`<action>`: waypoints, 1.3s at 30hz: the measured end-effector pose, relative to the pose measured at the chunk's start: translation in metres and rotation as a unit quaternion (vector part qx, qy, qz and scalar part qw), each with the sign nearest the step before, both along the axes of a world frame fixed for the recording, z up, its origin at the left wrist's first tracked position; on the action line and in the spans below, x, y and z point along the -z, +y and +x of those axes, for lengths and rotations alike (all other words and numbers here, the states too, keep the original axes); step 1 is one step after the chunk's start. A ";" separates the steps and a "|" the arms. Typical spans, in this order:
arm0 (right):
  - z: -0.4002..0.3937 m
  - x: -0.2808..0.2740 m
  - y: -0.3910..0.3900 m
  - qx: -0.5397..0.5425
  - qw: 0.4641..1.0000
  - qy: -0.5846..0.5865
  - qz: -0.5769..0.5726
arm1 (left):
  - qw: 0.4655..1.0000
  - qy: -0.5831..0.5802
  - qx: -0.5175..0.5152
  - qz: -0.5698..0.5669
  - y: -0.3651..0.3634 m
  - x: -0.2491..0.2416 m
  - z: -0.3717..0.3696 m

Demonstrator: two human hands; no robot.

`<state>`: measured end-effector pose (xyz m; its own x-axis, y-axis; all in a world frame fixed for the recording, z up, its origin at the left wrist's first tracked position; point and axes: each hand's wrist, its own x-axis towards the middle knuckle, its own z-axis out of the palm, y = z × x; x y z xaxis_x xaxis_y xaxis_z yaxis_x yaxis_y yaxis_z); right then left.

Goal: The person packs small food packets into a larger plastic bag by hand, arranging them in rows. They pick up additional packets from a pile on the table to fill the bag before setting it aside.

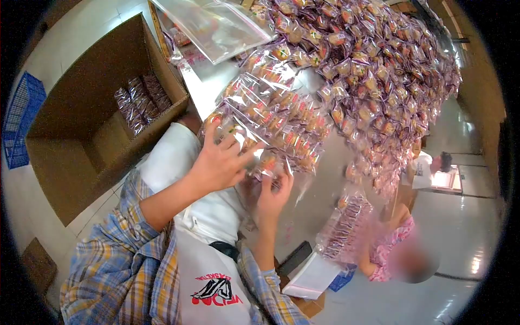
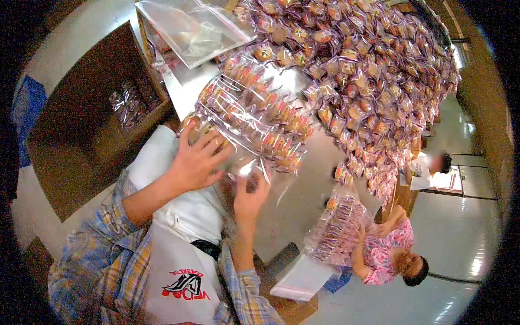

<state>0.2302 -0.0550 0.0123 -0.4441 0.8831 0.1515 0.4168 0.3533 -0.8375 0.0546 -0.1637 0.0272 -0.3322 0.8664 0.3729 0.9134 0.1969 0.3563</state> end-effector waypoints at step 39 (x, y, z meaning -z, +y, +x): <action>0.029 -0.060 -0.019 -0.188 0.967 -0.053 0.162 | 0.999 -0.007 0.035 0.022 0.028 0.001 0.043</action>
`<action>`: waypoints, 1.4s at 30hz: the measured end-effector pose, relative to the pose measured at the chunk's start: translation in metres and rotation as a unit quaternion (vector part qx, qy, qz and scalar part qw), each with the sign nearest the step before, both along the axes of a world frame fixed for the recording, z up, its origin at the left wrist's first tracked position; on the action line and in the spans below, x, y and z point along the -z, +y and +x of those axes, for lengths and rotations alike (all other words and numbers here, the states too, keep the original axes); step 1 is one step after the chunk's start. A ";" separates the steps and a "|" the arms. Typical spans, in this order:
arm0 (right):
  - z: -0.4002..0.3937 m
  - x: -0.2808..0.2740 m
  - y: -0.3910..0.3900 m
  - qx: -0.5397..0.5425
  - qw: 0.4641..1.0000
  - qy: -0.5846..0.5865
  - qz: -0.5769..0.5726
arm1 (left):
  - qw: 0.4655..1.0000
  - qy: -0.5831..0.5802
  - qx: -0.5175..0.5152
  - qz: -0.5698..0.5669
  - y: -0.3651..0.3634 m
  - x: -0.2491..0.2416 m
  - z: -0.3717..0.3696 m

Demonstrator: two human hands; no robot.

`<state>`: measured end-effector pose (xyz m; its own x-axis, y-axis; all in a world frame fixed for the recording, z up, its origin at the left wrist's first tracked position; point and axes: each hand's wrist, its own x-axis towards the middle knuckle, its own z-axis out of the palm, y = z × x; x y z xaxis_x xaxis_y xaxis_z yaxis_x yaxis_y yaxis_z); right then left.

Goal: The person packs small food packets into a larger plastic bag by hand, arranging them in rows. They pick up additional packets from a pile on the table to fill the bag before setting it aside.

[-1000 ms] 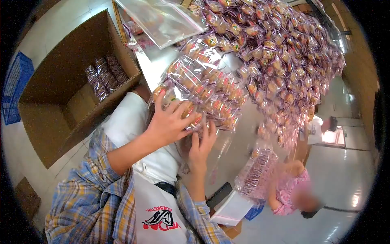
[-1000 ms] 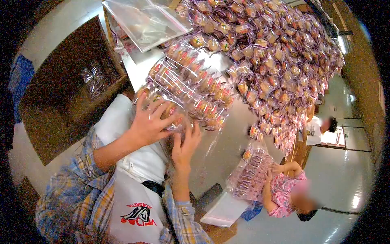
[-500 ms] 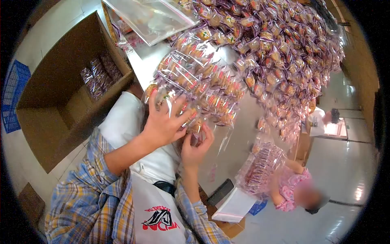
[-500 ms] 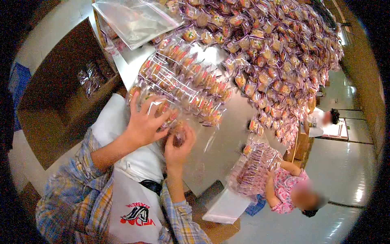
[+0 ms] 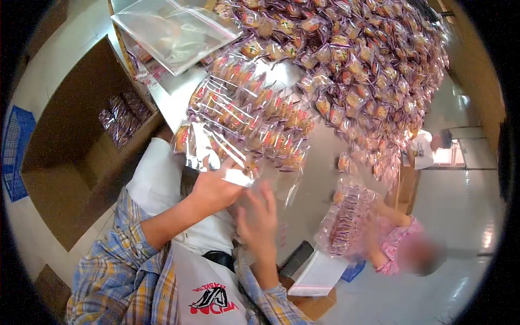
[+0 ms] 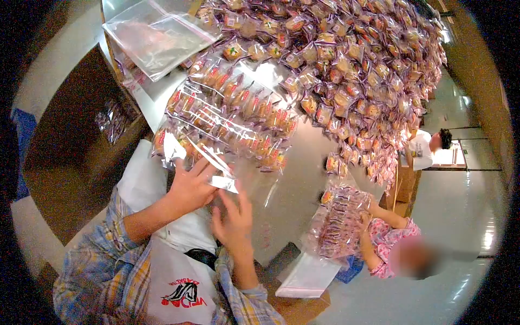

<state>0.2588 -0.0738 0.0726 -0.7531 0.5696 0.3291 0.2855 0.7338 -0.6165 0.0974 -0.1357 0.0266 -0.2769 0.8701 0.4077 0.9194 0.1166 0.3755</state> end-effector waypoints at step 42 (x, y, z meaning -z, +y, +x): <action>0.033 -0.046 0.110 -0.157 0.613 0.441 -0.637 | 0.999 0.041 0.000 0.014 0.003 0.007 0.008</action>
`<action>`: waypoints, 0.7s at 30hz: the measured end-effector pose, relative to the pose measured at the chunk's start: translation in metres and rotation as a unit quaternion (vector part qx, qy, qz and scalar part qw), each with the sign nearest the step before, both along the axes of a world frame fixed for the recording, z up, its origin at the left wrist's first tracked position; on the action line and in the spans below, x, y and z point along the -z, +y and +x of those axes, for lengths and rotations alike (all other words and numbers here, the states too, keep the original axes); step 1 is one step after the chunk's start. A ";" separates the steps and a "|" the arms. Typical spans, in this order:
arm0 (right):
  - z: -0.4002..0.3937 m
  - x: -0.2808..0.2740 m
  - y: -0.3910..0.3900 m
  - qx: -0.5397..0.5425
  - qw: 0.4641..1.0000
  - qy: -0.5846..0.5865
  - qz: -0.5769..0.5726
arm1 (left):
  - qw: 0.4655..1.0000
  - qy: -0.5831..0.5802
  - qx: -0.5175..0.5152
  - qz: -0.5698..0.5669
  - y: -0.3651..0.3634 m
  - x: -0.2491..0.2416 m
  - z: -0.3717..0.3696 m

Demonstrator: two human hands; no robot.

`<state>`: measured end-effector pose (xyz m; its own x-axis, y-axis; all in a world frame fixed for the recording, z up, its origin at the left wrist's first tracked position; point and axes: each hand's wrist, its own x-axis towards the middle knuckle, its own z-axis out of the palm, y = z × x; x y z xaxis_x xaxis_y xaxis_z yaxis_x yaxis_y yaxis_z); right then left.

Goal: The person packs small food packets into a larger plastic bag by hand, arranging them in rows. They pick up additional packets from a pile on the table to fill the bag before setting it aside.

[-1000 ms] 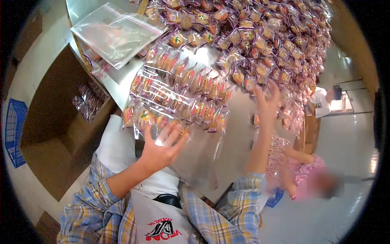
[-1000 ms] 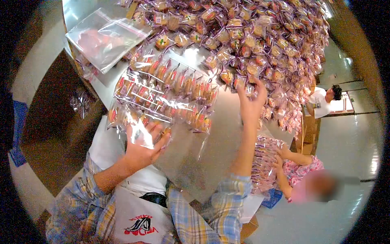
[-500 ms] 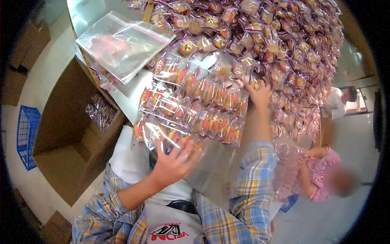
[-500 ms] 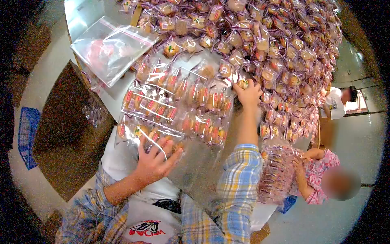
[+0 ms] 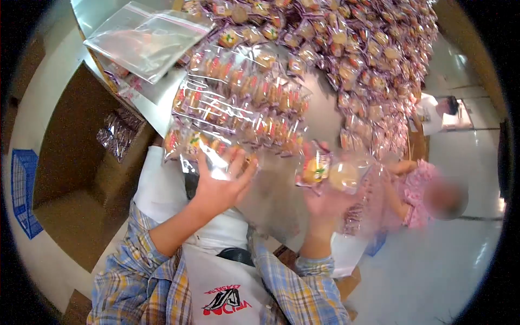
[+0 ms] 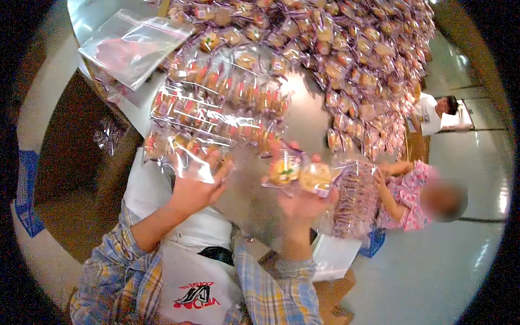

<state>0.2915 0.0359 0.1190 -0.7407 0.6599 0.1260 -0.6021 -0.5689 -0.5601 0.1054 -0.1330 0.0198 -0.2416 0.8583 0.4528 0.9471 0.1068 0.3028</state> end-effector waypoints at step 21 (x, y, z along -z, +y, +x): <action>-0.015 0.060 -0.122 0.229 0.919 -0.307 -0.094 | 1.000 -0.019 0.013 0.003 -0.002 -0.018 -0.008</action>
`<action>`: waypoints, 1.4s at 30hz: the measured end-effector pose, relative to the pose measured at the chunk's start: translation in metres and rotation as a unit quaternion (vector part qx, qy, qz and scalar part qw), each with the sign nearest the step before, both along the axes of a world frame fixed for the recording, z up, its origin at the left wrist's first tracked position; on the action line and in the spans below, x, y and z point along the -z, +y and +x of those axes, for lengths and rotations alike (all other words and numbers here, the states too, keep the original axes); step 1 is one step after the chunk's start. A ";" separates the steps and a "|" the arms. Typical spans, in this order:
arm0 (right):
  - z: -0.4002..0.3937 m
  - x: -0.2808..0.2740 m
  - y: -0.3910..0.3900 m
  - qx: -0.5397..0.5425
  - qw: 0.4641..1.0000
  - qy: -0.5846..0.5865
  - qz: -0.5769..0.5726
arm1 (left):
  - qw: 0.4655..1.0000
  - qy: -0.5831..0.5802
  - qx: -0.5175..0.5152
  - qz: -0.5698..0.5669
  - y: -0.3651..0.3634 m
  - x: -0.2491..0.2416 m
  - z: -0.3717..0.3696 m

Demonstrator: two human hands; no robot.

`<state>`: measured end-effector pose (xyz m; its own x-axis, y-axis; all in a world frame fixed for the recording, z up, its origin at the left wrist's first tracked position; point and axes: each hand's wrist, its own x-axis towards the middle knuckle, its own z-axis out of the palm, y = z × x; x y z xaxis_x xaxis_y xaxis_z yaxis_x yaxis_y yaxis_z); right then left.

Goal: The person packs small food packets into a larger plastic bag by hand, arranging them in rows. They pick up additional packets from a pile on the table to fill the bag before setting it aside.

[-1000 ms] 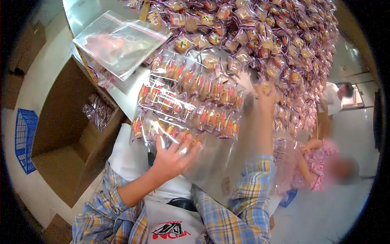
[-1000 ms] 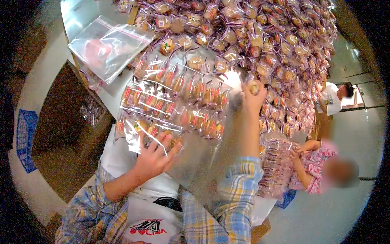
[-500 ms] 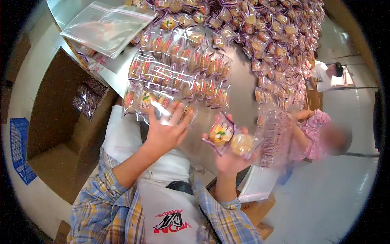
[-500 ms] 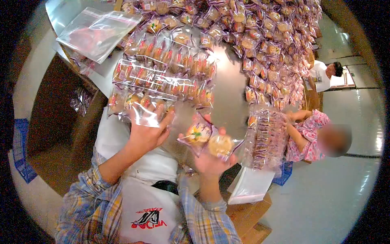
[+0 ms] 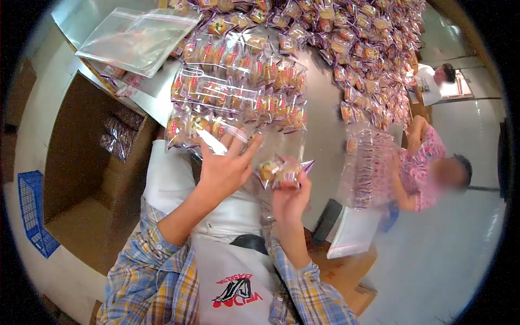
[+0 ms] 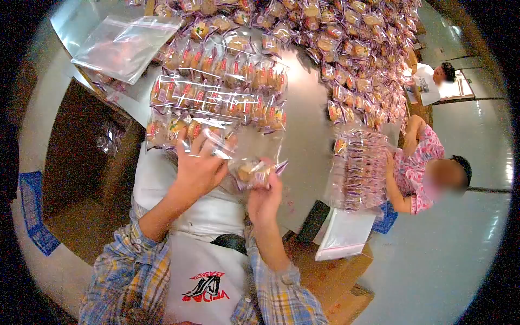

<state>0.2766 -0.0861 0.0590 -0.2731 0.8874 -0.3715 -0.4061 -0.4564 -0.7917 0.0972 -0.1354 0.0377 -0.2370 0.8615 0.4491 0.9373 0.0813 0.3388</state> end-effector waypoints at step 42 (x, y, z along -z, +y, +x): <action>-0.003 0.049 0.009 -0.108 0.921 -0.266 0.262 | 0.997 -0.033 0.066 -0.007 0.009 -0.015 0.004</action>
<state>0.2736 -0.0775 0.0099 -0.3677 0.9291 -0.0398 0.1584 0.0204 -0.9872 0.1012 -0.1266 0.0525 -0.1496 0.8932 0.4241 0.9163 -0.0360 0.3989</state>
